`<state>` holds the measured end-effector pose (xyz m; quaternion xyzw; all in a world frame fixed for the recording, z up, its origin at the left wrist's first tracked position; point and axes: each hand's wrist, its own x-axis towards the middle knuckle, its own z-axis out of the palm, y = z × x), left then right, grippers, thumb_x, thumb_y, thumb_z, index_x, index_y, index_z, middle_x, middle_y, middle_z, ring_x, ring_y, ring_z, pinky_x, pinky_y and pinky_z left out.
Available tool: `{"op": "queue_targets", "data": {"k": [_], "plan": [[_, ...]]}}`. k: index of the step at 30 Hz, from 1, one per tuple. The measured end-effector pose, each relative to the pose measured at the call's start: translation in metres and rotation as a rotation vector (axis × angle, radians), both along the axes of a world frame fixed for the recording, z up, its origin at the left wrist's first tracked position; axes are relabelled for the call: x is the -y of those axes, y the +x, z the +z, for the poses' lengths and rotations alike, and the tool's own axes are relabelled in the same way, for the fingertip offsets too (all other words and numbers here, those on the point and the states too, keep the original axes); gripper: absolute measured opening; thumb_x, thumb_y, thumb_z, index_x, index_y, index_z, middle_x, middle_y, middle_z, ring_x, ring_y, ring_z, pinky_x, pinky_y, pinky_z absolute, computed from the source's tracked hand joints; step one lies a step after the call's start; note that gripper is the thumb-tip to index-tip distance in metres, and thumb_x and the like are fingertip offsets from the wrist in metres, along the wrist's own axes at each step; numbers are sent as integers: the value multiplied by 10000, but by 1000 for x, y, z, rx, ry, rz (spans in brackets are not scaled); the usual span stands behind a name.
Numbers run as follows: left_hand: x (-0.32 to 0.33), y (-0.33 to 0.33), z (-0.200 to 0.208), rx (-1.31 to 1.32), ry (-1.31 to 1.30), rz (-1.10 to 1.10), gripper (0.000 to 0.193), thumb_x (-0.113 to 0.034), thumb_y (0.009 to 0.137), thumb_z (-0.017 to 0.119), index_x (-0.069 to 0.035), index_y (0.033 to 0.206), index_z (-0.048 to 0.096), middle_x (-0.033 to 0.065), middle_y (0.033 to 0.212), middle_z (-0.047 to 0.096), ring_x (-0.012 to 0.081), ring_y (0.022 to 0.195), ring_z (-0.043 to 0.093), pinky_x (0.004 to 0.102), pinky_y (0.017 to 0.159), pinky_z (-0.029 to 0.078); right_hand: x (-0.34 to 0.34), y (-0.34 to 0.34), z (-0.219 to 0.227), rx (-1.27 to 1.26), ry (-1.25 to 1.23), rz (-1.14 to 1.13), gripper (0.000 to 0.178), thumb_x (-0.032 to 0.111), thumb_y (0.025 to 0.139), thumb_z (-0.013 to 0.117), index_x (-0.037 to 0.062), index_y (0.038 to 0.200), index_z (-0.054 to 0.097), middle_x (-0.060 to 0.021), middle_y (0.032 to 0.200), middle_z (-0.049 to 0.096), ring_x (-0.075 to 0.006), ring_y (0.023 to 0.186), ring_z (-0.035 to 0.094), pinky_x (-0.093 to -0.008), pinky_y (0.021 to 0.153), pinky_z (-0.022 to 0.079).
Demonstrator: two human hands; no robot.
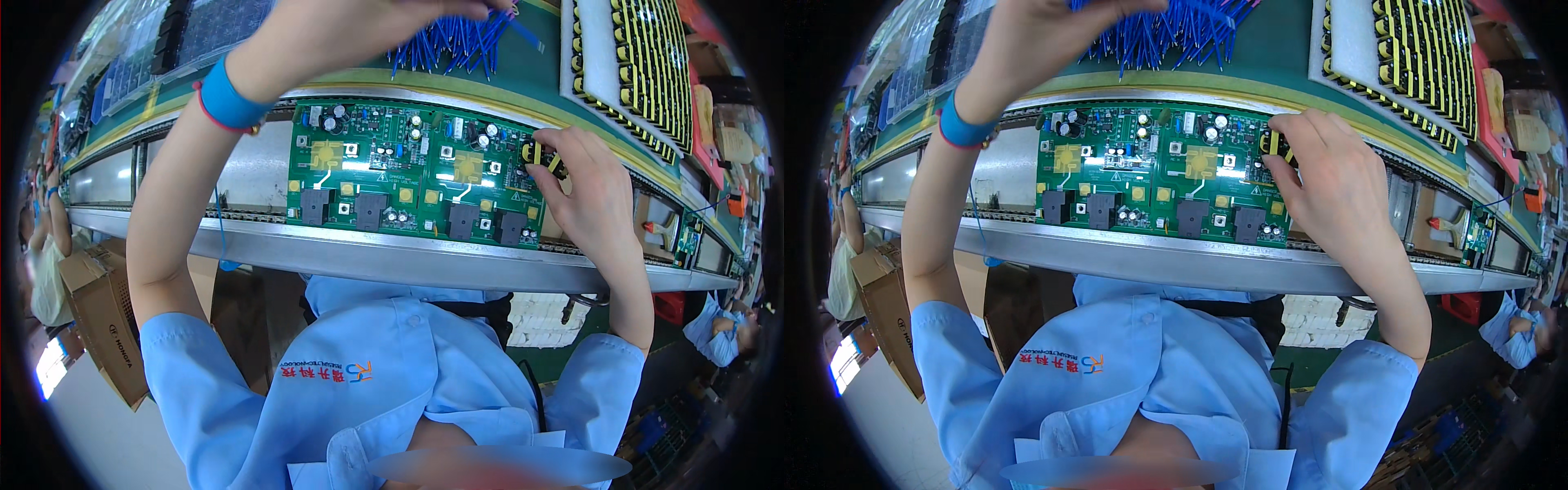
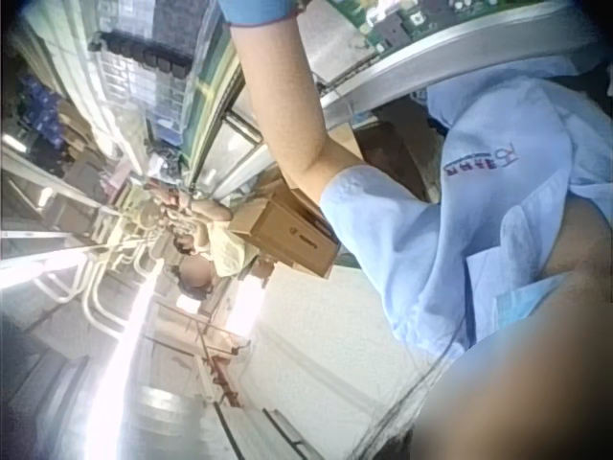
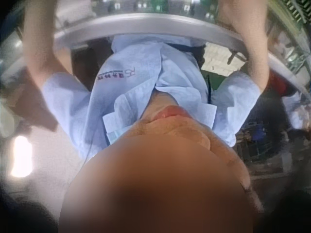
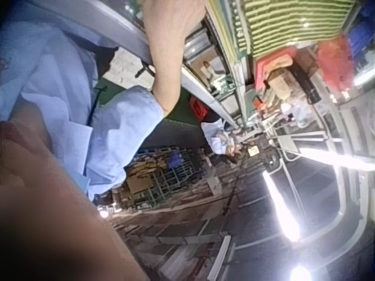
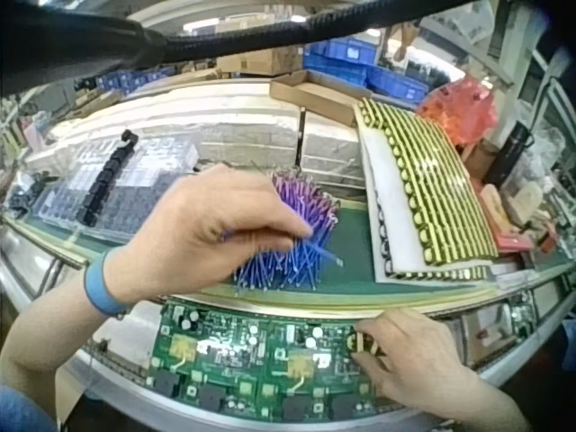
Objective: Assembling electronic components onto printed circuit boards at a factory workstation.
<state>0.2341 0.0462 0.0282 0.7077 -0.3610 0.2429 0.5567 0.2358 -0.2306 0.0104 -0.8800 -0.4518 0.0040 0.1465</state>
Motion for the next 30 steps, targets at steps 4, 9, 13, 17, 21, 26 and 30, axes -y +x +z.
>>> {"op": "queue_targets", "data": {"k": [4,9,13,17,21,26,30], "plan": [[2,-9,-13,321,535,251,63,-91,790,685,-112,839,651,30,780,599,151,741,566,299,725,377,-1,1,0,28,-27,14,301,85,739,713,44,1014,598,-103,896,588,-297,827,586,-379,691,473],[10,-22,-12,291,727,309,63,-120,770,673,-117,782,611,17,750,483,173,748,490,333,772,318,-2,2,0,75,-17,33,295,89,729,716,47,995,596,-86,894,566,-279,824,582,-373,677,481],[12,-30,-7,41,851,303,36,-95,782,644,-113,789,614,29,755,461,183,752,462,350,785,308,-5,-1,0,73,-14,16,279,86,723,717,47,978,610,-79,909,567,-265,834,590,-359,686,486],[13,-30,-8,23,879,283,51,-67,771,627,-112,785,608,36,770,459,189,773,463,359,793,303,-3,2,-1,68,-3,22,271,80,725,721,43,978,631,-78,928,587,-256,815,600,-344,676,490],[14,-29,-9,32,1017,257,66,-51,756,610,-107,783,589,49,802,461,196,816,464,372,806,303,-4,-1,12,-258,196,-165,274,64,746,729,35,1004,640,-71,955,615,-191,757,602,-267,594,483],[18,-22,-11,83,1104,201,51,-68,763,601,-103,784,570,55,823,466,208,862,477,398,872,315,4,10,11,-332,354,-95,214,65,781,708,10,977,643,-85,968,613,-161,806,598,-240,606,471],[14,-13,-29,429,1211,315,26,-98,800,575,-108,778,564,50,827,466,206,878,483,408,912,320,11,14,10,-431,386,-61,196,61,802,687,7,988,656,-79,955,615,-147,812,590,-224,618,457]]}}
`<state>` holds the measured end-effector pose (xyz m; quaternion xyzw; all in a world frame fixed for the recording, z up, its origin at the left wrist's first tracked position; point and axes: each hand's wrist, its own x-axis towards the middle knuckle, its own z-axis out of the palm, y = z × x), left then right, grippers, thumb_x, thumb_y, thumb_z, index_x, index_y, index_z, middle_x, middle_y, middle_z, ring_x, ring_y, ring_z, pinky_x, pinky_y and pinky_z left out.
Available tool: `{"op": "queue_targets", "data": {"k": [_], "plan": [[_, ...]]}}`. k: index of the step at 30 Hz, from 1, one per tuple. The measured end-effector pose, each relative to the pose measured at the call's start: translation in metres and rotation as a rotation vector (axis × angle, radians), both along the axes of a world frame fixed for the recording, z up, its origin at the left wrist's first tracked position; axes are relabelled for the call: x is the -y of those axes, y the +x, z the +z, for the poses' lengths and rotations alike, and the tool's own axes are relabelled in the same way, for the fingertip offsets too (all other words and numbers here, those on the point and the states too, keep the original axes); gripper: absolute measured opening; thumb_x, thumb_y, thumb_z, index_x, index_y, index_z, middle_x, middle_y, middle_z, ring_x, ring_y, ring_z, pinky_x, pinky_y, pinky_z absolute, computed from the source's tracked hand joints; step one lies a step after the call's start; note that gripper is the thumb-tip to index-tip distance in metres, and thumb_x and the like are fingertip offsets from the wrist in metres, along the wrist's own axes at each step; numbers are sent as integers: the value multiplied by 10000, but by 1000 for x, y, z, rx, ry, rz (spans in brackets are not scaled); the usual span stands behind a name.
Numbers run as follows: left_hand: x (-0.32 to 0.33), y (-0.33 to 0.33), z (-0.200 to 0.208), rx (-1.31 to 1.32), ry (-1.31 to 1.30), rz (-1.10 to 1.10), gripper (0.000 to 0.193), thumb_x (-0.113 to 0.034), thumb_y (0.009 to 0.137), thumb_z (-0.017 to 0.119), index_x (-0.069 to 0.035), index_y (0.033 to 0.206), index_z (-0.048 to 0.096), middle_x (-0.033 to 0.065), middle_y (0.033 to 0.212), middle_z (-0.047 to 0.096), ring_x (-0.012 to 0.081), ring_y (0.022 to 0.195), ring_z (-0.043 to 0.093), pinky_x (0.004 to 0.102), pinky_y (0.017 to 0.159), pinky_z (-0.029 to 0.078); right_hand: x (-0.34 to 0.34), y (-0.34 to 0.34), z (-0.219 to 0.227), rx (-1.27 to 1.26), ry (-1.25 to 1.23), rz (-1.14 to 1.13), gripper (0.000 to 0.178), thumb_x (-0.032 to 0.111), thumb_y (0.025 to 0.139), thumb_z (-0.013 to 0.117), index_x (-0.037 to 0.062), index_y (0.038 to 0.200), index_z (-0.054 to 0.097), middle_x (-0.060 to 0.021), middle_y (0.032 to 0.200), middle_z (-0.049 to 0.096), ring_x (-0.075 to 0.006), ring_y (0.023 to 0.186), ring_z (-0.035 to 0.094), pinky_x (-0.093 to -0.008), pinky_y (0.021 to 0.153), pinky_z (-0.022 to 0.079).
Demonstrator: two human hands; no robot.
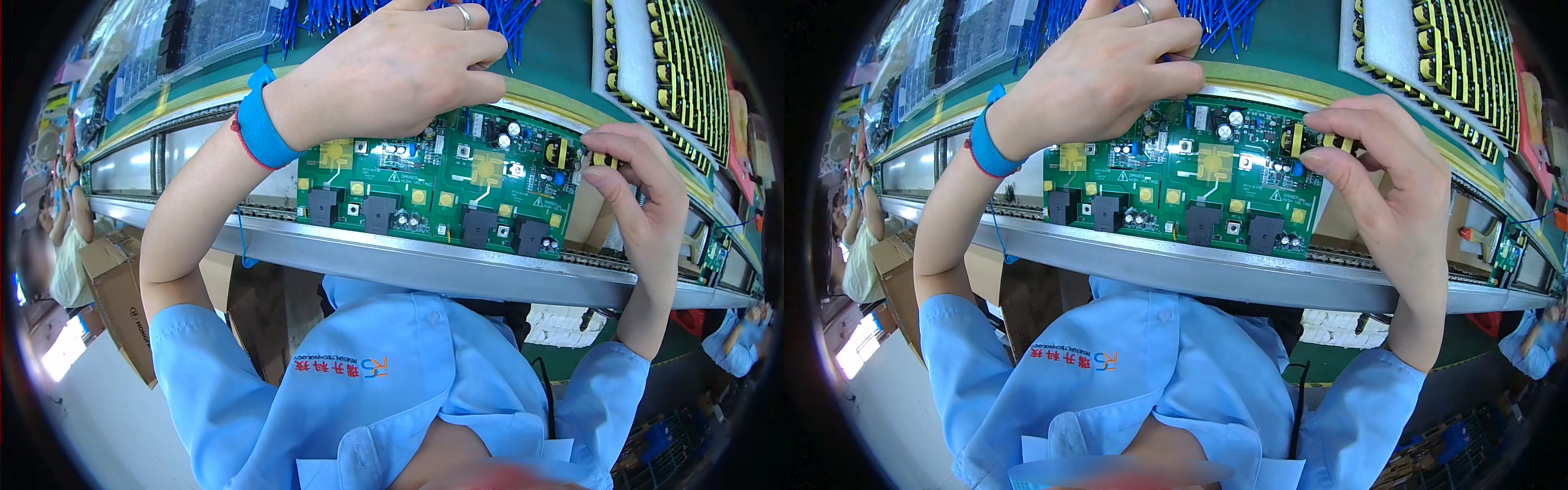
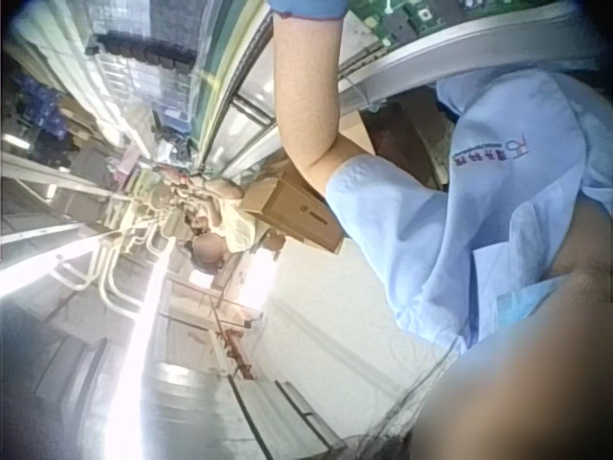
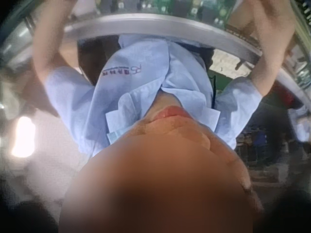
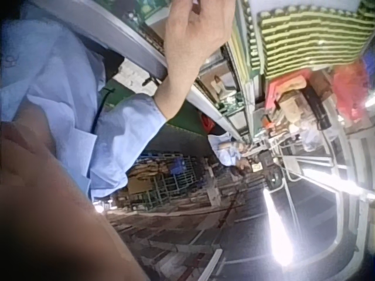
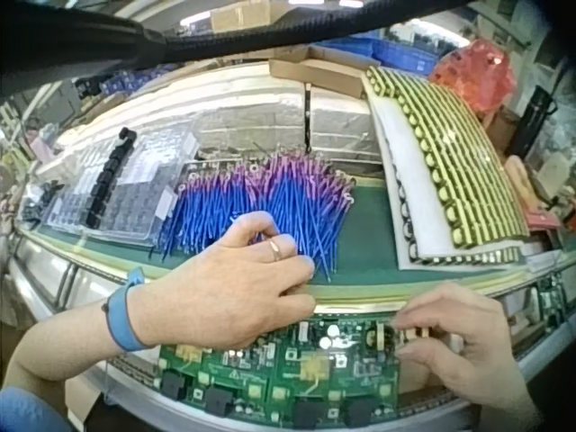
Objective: Assembling electronic components onto printed circuit boards at a factory workstation.
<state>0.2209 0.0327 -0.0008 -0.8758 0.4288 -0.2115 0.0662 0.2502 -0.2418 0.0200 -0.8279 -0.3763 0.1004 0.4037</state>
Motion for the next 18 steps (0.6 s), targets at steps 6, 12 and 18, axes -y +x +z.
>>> {"op": "queue_targets", "data": {"k": [6,12,18], "plan": [[11,-8,2,-236,-38,33,62,-160,826,570,-138,769,558,35,801,431,183,861,473,377,912,332,10,1,2,-302,121,-56,161,58,855,637,-17,996,657,-61,937,626,-88,746,575,-190,578,429],[11,-8,1,-429,-147,78,71,-166,822,577,-154,758,545,26,796,411,172,847,464,360,913,337,10,1,1,-403,180,-40,125,65,886,604,-16,967,655,-63,935,626,-78,706,591,-166,550,425],[12,-9,11,-350,-109,14,60,-166,819,577,-148,768,551,27,806,419,177,865,469,380,934,332,12,4,1,-361,182,12,128,77,898,594,-21,961,646,-79,1002,603,-84,752,593,-172,573,440]]}}
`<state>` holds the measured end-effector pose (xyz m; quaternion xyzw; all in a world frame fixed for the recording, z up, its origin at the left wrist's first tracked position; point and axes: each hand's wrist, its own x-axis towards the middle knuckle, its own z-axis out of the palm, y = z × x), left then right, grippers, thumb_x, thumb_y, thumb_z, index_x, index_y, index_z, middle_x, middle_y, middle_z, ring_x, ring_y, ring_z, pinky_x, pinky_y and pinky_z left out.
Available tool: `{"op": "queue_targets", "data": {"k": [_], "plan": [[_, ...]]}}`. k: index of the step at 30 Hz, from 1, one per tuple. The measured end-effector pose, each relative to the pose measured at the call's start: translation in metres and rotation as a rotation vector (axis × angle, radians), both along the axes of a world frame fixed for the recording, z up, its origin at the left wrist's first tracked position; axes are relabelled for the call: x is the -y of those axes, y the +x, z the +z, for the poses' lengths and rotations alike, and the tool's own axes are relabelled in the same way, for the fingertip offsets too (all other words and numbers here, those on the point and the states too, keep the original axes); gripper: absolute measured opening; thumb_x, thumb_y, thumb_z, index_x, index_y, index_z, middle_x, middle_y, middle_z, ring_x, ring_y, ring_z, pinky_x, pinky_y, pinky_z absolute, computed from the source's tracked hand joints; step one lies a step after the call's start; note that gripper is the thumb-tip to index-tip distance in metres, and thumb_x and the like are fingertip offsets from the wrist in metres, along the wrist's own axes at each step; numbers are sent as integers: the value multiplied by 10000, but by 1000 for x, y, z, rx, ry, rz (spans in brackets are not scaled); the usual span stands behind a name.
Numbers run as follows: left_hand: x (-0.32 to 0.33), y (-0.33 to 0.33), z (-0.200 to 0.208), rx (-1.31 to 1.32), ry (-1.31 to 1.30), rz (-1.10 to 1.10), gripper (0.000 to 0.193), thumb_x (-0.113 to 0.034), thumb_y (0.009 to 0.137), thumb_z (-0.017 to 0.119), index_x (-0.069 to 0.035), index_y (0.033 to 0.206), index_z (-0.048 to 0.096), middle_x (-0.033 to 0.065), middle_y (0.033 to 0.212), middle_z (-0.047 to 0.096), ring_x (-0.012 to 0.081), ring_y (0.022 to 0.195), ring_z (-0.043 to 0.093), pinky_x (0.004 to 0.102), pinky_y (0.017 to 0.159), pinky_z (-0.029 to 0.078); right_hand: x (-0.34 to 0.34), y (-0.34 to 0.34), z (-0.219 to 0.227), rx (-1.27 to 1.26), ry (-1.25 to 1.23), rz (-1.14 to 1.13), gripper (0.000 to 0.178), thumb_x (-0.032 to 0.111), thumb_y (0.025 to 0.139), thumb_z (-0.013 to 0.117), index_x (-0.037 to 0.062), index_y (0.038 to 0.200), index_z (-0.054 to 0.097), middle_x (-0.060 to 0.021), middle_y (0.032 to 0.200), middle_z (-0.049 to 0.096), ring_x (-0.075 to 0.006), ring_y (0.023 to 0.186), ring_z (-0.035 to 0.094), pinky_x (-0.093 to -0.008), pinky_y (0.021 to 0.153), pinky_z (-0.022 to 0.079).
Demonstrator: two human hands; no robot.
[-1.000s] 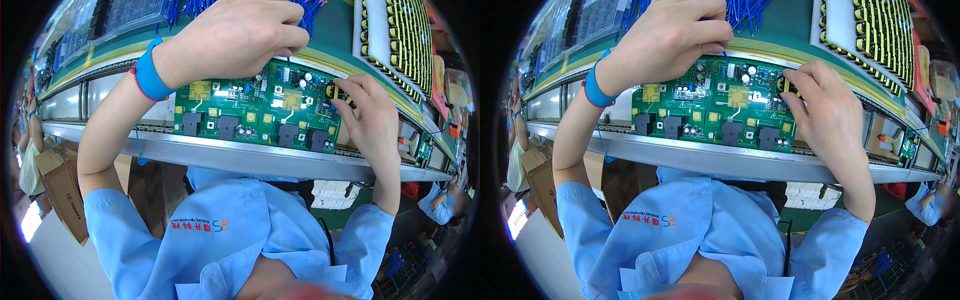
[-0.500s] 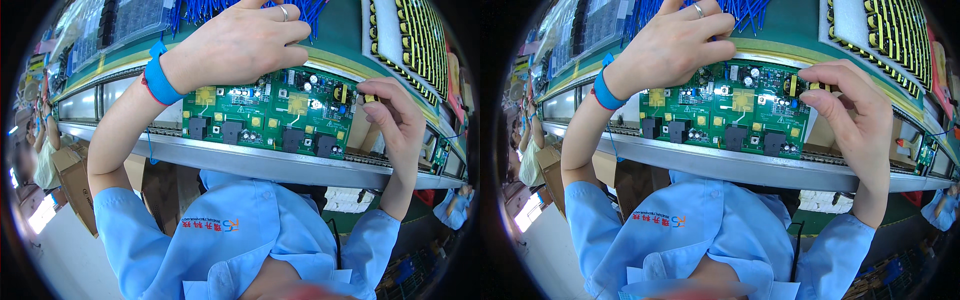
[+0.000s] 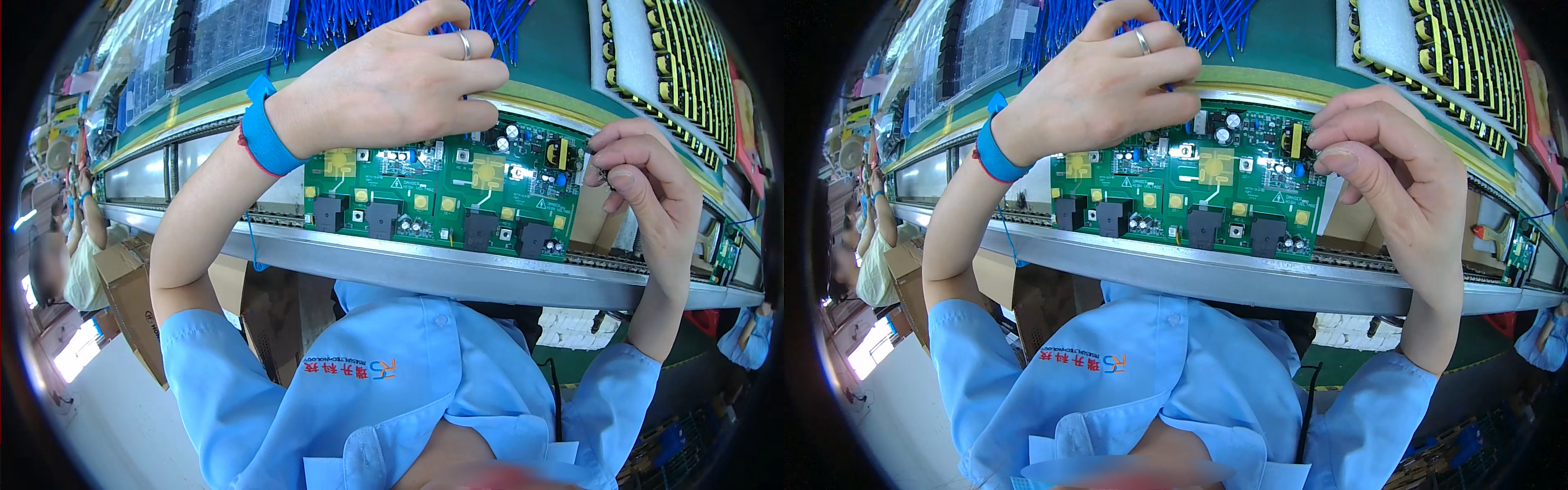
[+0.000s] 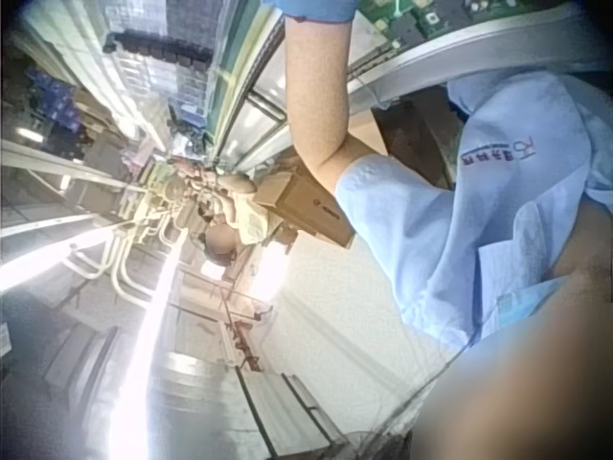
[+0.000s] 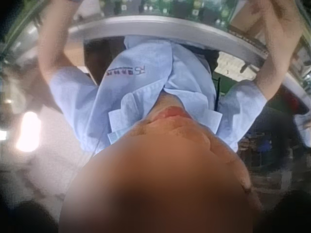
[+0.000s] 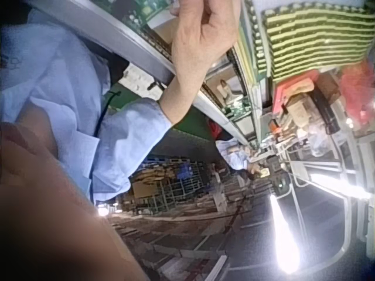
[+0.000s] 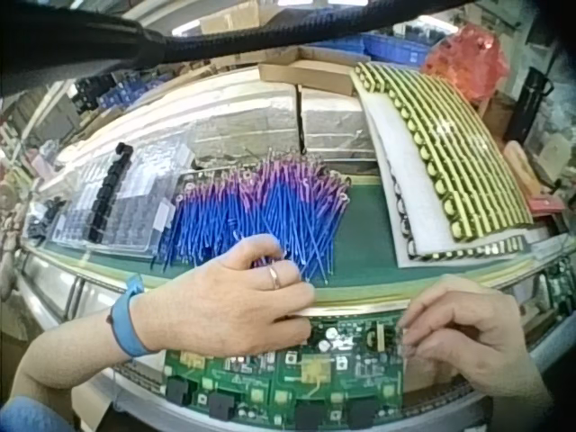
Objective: Assembling electronic components onto printed circuit boards at a factory workstation.
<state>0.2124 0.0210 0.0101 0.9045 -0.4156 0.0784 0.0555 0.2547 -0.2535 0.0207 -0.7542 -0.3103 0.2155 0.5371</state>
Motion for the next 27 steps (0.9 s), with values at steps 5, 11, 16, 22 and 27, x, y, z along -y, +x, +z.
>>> {"op": "queue_targets", "data": {"k": [5,11,16,22,27], "plan": [[-12,23,6,690,233,-301,55,-166,820,603,-131,862,613,36,915,497,191,937,491,398,939,325,1,7,-4,-109,106,42,195,130,917,577,-30,1018,626,-91,1085,564,-101,832,587,-185,620,459],[-12,46,28,293,-58,186,131,-36,769,606,-99,835,699,59,896,607,236,953,557,412,957,330,-1,7,2,-301,121,123,229,138,925,566,-27,1077,611,-99,1122,560,-118,898,588,-200,675,496],[-3,71,21,56,192,127,122,-65,774,591,-98,797,706,54,853,603,221,918,581,439,1014,331,6,13,-14,-429,133,1,279,110,903,590,-30,1145,588,-108,1127,579,-146,982,600,-234,771,522],[-19,75,-4,326,-99,-4,102,-71,838,519,-67,859,619,76,886,596,235,925,579,415,991,359,-2,7,-9,-344,146,7,355,77,877,610,-54,1199,535,-119,1121,588,-143,947,605,-242,836,493],[-24,40,28,445,-528,43,106,-12,789,579,-66,879,594,97,839,565,285,820,571,393,753,462,4,14,-11,-351,72,14,385,94,836,663,-34,1182,555,-129,1125,625,-89,829,590,-191,713,471]]}}
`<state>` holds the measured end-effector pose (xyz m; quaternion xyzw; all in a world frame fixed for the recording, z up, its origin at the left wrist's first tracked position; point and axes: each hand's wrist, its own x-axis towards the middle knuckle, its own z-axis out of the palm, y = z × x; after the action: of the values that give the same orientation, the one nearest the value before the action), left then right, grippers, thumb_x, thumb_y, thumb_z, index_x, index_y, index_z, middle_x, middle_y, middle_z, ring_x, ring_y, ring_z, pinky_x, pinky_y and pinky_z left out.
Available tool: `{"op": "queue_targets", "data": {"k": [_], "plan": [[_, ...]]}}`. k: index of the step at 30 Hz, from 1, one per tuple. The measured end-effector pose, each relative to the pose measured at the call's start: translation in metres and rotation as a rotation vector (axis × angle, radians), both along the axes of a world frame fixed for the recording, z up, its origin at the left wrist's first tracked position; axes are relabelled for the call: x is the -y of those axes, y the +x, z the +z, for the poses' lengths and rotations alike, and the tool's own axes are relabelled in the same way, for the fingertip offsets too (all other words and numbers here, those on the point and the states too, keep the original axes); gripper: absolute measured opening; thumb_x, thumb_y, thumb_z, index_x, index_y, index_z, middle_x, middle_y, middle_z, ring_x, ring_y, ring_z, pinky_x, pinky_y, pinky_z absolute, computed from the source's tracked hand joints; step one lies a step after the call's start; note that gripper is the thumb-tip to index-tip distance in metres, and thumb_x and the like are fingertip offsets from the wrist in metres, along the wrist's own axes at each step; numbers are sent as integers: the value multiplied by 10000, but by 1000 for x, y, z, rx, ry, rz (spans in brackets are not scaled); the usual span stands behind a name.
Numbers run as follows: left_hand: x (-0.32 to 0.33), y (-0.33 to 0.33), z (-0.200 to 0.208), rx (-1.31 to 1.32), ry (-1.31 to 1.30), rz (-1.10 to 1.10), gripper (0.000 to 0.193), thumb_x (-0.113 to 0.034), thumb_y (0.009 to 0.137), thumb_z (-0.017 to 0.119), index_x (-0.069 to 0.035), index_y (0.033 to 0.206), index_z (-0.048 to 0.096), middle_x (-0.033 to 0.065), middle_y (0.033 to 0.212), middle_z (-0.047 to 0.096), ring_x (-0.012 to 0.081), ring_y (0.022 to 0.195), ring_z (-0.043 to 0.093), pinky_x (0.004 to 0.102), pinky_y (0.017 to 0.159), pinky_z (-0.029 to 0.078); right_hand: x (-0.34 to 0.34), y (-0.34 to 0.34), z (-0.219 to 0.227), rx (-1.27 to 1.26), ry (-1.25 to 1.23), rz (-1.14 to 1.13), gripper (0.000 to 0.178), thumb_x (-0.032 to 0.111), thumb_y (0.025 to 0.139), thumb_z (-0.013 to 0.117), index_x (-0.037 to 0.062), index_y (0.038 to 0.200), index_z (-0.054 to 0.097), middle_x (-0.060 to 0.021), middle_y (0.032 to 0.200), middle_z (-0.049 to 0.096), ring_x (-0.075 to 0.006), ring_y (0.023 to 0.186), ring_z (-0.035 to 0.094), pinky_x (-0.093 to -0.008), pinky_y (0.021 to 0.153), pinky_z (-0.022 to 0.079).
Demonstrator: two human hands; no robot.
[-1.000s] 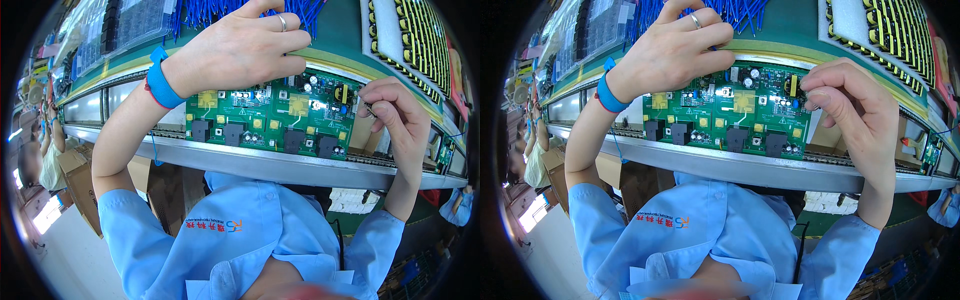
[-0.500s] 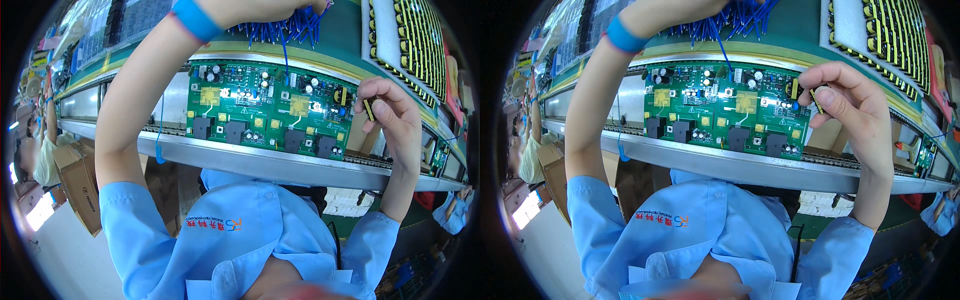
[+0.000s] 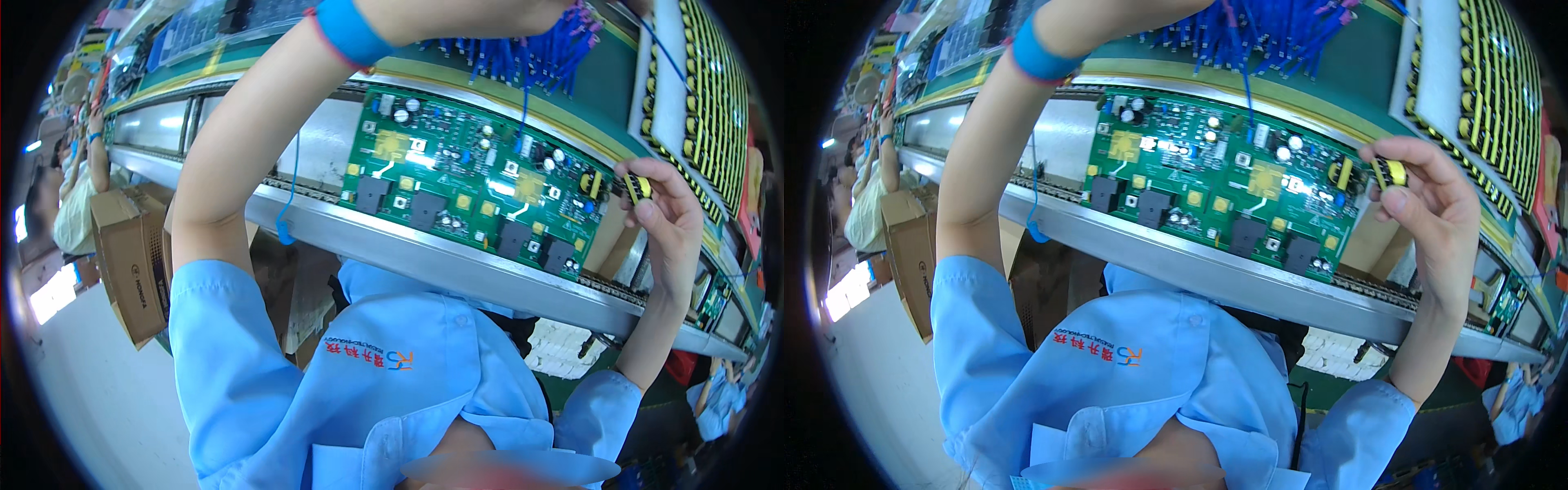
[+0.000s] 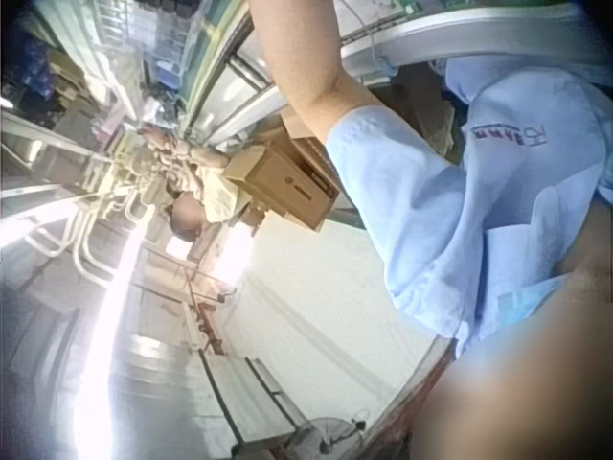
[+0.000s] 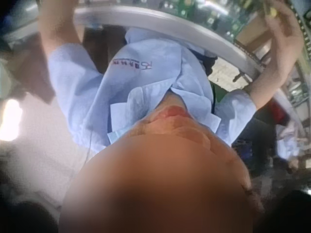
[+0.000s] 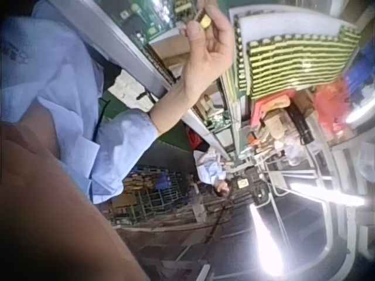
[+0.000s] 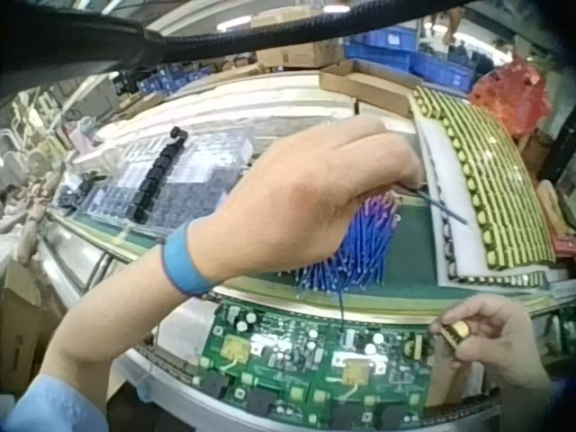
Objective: Assembling electronic components onto printed circuit boards at a factory workstation.
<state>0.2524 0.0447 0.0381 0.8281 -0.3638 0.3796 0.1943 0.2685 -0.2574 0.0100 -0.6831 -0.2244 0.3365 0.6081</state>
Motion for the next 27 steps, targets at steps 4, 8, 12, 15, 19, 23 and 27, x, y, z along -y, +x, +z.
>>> {"op": "queue_targets", "data": {"k": [4,8,12,15,19,23,27], "plan": [[-23,-58,21,-204,94,42,101,-32,749,649,-92,825,617,66,790,537,247,743,532,356,643,403,4,6,-7,75,-36,-24,379,115,839,669,-28,1174,565,-131,1151,618,-65,777,559,-175,699,456],[-69,-84,-6,-17,251,99,101,-94,723,693,-129,748,602,25,745,464,198,732,461,339,736,321,12,11,-7,106,-60,-41,373,162,847,684,-17,1157,584,-124,1155,615,-45,733,534,-174,705,459],[-67,-122,2,-490,399,412,120,-117,722,674,-122,697,557,39,753,404,211,752,416,390,811,284,2,11,-10,131,-63,-62,368,167,850,687,-5,1162,591,-122,1152,614,-40,701,521,-175,723,470],[-69,-122,1,-479,429,375,119,-106,730,639,-119,676,533,52,763,392,212,763,413,388,808,289,-6,9,-7,129,-62,-53,365,159,851,685,-7,1161,591,-123,1151,614,-45,685,513,-178,728,471],[-73,-119,-7,-462,463,338,93,-95,733,599,-108,682,522,54,755,379,211,779,415,387,824,297,-11,6,-10,136,-71,-30,359,153,850,684,-7,1159,593,-121,1150,616,-49,687,513,-181,725,471],[-72,-118,-10,-441,507,328,87,-92,725,599,-105,686,522,51,758,388,212,794,424,391,869,303,-13,5,-12,151,-103,-41,356,152,849,686,-7,1154,596,-117,1144,622,-53,694,514,-184,711,466],[-70,-117,-10,-392,554,310,78,-101,743,594,-114,689,539,42,760,406,202,829,448,389,924,299,-12,6,-14,155,-119,-53,353,154,849,685,-4,1153,597,-115,1143,623,-53,691,509,-186,706,463]]}}
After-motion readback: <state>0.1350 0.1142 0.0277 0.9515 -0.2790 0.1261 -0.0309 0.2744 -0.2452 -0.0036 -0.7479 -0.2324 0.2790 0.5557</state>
